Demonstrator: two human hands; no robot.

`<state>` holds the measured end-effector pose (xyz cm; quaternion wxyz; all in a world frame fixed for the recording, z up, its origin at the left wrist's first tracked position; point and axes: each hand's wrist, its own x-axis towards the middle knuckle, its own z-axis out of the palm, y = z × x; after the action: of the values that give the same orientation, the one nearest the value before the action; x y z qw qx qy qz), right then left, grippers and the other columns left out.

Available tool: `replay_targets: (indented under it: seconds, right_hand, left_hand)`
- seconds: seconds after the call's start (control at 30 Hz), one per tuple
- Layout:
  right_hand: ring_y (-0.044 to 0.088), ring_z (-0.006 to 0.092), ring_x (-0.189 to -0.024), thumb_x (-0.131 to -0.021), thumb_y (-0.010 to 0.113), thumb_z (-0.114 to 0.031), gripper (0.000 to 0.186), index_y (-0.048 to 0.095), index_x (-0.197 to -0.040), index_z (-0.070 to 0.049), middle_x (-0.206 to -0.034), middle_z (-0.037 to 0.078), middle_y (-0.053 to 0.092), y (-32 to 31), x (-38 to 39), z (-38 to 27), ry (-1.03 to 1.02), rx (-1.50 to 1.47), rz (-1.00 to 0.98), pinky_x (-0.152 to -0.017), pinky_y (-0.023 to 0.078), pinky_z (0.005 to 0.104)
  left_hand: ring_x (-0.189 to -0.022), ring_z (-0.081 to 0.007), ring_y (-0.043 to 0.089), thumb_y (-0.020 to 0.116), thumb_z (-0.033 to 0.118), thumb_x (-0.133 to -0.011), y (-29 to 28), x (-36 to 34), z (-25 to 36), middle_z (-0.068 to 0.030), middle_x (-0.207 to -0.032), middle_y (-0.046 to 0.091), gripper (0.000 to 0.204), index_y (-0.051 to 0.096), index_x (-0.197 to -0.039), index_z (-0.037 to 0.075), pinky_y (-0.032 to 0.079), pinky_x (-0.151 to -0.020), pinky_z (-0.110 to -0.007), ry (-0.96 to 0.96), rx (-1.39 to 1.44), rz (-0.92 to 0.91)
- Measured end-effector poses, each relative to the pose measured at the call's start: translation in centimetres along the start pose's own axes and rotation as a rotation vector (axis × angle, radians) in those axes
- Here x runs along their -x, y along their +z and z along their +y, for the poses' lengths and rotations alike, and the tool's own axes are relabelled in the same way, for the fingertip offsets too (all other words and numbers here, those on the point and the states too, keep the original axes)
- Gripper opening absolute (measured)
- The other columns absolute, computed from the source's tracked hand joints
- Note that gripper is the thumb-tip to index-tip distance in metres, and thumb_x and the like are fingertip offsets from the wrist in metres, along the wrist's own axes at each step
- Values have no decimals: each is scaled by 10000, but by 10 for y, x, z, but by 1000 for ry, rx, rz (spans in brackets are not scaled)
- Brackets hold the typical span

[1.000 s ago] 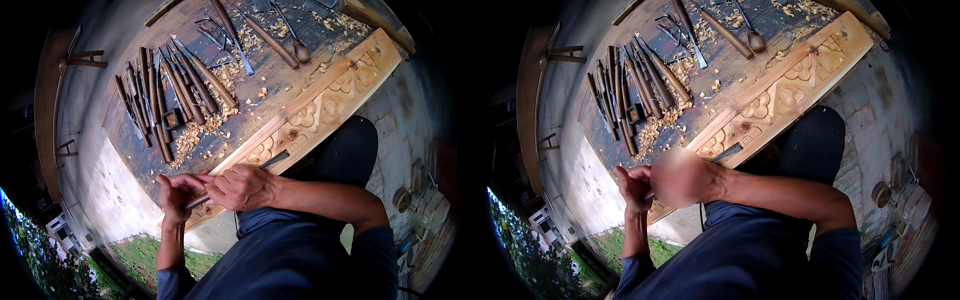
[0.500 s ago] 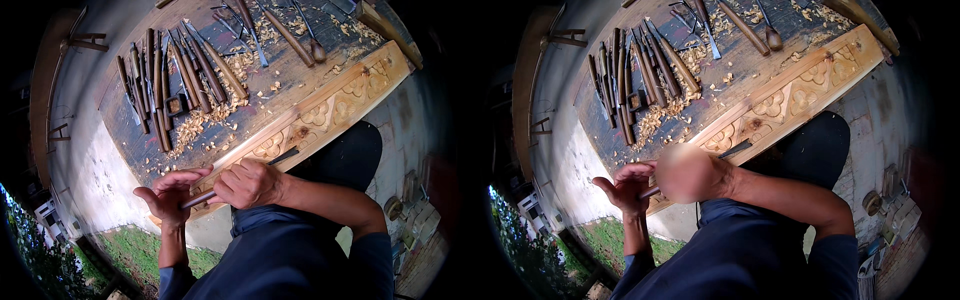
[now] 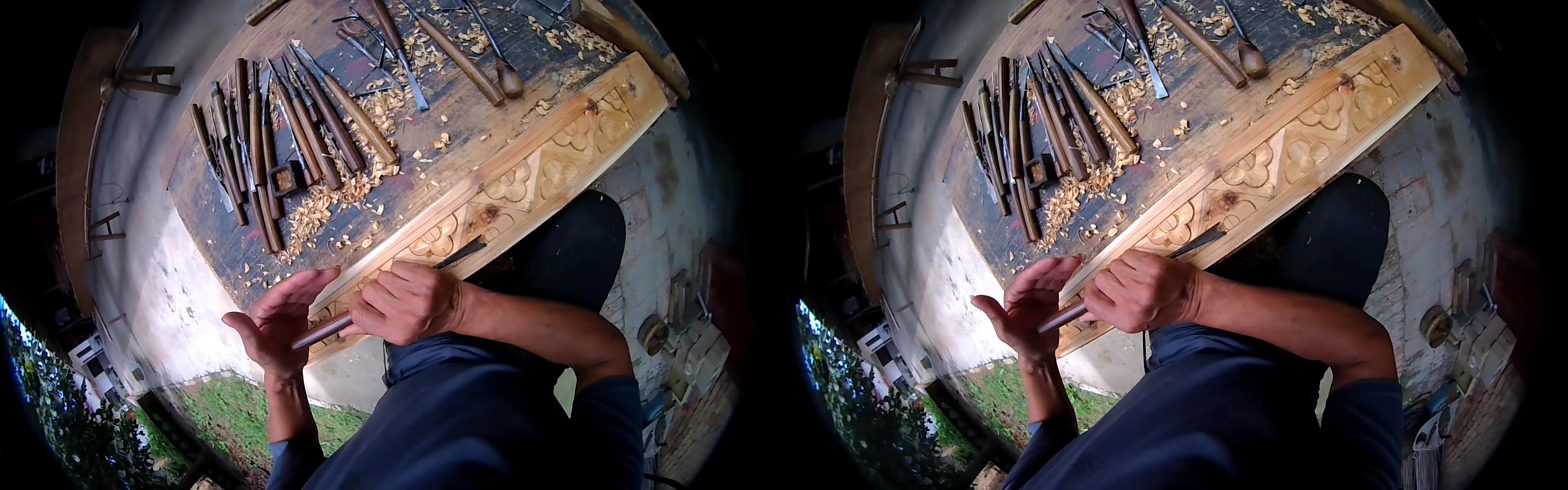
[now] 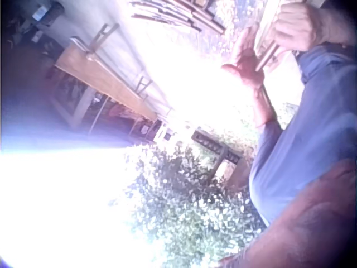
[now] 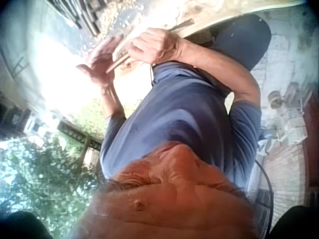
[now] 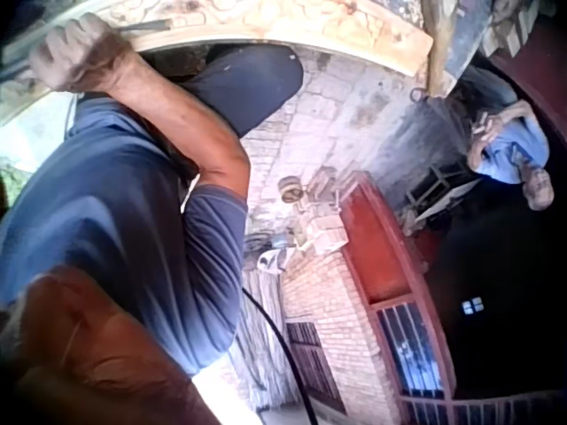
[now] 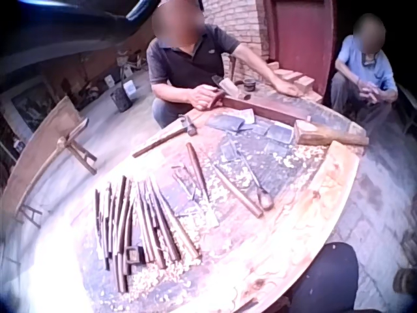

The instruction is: The person carves a decorative floral pattern into a long wooden plank using a chisel and a wooden mallet. They repeatedly position the chisel and strike it to remove wood shavings, occasionally brushing away debris with their hand.

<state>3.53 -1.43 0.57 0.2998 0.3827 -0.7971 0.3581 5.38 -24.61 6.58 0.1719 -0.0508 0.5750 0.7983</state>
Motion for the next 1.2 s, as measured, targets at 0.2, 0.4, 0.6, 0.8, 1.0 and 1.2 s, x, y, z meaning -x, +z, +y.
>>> replay_targets:
  seconds: [0.2, 0.4, 0.6, 0.8, 1.0, 1.2]
  right_hand:
    - [531, 113, -584, -759, 672, -187, 165, 653, -846, -47, -681, -17, 513, 1, 10, -3, -127, 41, -2, -523, 366, 277]
    - [555, 119, -591, -782, 671, -194, 165, 653, -857, -49, -691, -7, 530, 3, 11, -8, -129, -58, -11, -527, 384, 282]
    - [554, 127, -581, -837, 744, -276, 245, 656, -864, -49, -692, 3, 526, 4, 13, -10, -96, -92, -2, -521, 401, 292]
    - [566, 118, -592, -804, 723, -286, 213, 598, -747, -124, -668, -17, 515, 6, 13, -12, -57, -91, 40, -533, 388, 294]
    - [577, 131, -607, -837, 788, -392, 347, 643, -845, -77, -706, -4, 528, 2, 15, -10, -82, -125, 5, -536, 415, 294]
    - [590, 122, -628, -819, 763, -378, 307, 628, -818, -103, -702, -17, 541, 1, 17, -11, -56, -140, -50, -532, 389, 288]
  left_hand:
    - [-1277, -396, 672, 171, 953, -908, 7, 19, -8, -316, -1255, 719, 1264, 684, -1272, -144, 192, -1312, -521, -21, -243, 1]
    - [-1296, -402, 657, 171, 949, -914, 1, 28, -17, -337, -1260, 706, 1268, 681, -1256, -160, 141, -1339, -517, 29, -361, -42]
    - [-1305, -398, 654, 194, 974, -887, 7, 25, -12, -328, -1284, 701, 1297, 672, -1272, -169, 119, -1338, -512, 1, -276, -107]
    - [-1335, -412, 630, 198, 961, -905, 6, 17, -11, -336, -1313, 685, 1277, 666, -1287, -164, 95, -1340, -505, -4, -195, -184]
    - [-1377, -413, 592, 205, 941, -925, 11, 14, -19, -310, -1316, 696, 1220, 699, -1265, -121, 89, -1332, -496, -32, -157, -174]
    - [-1416, -423, 556, 169, 884, -976, 3, 20, -32, -275, -1326, 707, 1147, 745, -1220, -77, 100, -1323, -509, -31, -163, -95]
